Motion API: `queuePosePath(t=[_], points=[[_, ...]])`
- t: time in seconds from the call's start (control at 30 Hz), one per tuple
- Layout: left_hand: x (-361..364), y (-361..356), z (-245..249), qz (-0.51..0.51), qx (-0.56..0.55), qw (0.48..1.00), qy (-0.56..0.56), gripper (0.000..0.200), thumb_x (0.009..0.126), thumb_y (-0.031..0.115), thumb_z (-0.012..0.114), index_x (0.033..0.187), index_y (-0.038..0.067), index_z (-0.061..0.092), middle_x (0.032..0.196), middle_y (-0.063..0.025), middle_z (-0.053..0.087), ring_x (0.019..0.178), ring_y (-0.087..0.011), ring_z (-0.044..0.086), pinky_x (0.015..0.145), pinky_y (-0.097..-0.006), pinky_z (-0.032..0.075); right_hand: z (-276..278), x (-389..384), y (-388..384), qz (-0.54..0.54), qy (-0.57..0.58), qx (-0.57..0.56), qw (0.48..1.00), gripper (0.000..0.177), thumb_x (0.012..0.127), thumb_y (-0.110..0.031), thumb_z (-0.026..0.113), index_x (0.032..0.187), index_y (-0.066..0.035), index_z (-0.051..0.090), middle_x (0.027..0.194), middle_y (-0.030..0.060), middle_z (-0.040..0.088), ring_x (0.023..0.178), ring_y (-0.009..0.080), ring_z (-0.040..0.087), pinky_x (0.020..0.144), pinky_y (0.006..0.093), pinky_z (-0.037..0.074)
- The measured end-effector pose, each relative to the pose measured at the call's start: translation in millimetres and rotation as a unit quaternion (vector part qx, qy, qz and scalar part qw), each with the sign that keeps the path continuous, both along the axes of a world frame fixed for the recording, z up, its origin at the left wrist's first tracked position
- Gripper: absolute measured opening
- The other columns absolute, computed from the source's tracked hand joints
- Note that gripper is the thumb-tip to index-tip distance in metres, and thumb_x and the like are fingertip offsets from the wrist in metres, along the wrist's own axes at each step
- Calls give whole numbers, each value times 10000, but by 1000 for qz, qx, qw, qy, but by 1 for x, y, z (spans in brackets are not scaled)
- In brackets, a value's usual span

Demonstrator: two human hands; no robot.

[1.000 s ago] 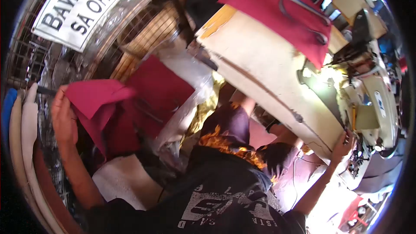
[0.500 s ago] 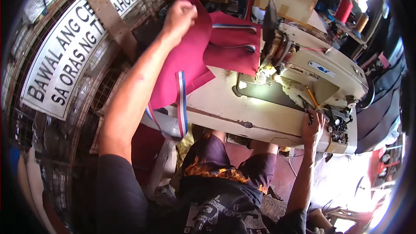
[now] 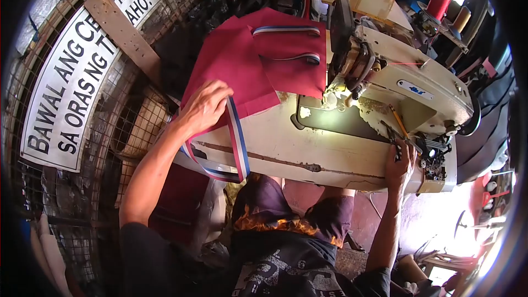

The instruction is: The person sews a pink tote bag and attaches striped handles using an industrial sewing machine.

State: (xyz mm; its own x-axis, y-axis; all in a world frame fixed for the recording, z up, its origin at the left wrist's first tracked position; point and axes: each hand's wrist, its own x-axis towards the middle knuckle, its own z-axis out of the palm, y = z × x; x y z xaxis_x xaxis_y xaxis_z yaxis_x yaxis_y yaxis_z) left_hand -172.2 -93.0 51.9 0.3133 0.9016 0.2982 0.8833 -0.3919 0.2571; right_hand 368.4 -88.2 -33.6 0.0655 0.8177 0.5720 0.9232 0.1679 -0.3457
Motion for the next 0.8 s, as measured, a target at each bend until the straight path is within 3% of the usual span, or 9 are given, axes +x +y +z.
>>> queuePosePath(t=[0.13,0.3,0.4,0.5,0.6,0.67,0.73,0.77,0.8], points=[[11,-70,5,-87,-42,993,74,619,781,-40,678,1377,108,602,1453,-144,490,1370,-385,474,1148,-490,432,3,-5,-2,0,1,16,1000,238,936,-117,669,1156,-31,694,1142,169,653,1119,371,589,1004,489,459],[41,-122,-41,-189,36,942,274,599,969,152,547,1543,279,432,1692,-39,283,1561,-363,250,1280,-571,204,-3,0,1,7,-19,9,1000,238,937,-113,667,1158,-28,691,1127,164,654,1103,366,597,991,488,462],[43,-110,-33,-222,77,934,269,320,961,175,586,1279,165,613,1600,-108,424,1516,-341,356,1266,-558,274,-4,3,1,7,-19,2,1000,231,933,-109,669,1146,-25,696,1126,163,656,1097,363,601,989,487,463],[55,-106,-35,-267,70,948,160,155,933,127,657,1087,120,668,1385,-103,606,1421,-326,490,1213,-536,382,-8,6,2,0,-20,7,1000,226,930,-104,670,1139,-25,700,1125,162,656,1099,362,603,991,485,465],[56,-86,-16,-279,40,959,-4,217,892,75,717,1101,102,666,1330,-103,635,1396,-329,517,1203,-528,394,-8,3,3,-2,-26,18,999,225,929,-104,670,1138,-27,702,1124,161,656,1107,360,603,993,483,466],[40,-50,22,-268,-48,940,-208,284,893,15,712,1172,67,684,1284,-107,674,1384,-291,536,1189,-479,407,-8,4,3,0,-30,17,999,224,930,-108,669,1137,-28,702,1124,161,656,1114,360,602,995,481,466],[-19,2,85,-123,-75,967,-212,295,950,52,645,1244,56,677,1233,-114,714,1331,-255,565,1167,-425,425,-7,4,2,2,-32,13,999,225,929,-109,671,1136,-27,701,1122,161,655,1109,361,601,995,480,466],[-75,40,83,-59,-134,880,-452,379,938,103,685,1310,40,652,1302,-129,687,1335,-252,562,1161,-402,428,-6,5,2,6,-35,10,999,225,928,-110,671,1135,-27,701,1121,160,655,1106,361,601,994,479,465],[-117,52,94,80,-43,913,-398,491,925,132,716,1391,29,604,1398,-159,634,1359,-258,547,1143,-391,439,-5,5,2,9,-33,8,999,222,929,-111,671,1131,-26,700,1119,160,655,1101,362,599,994,480,463]])
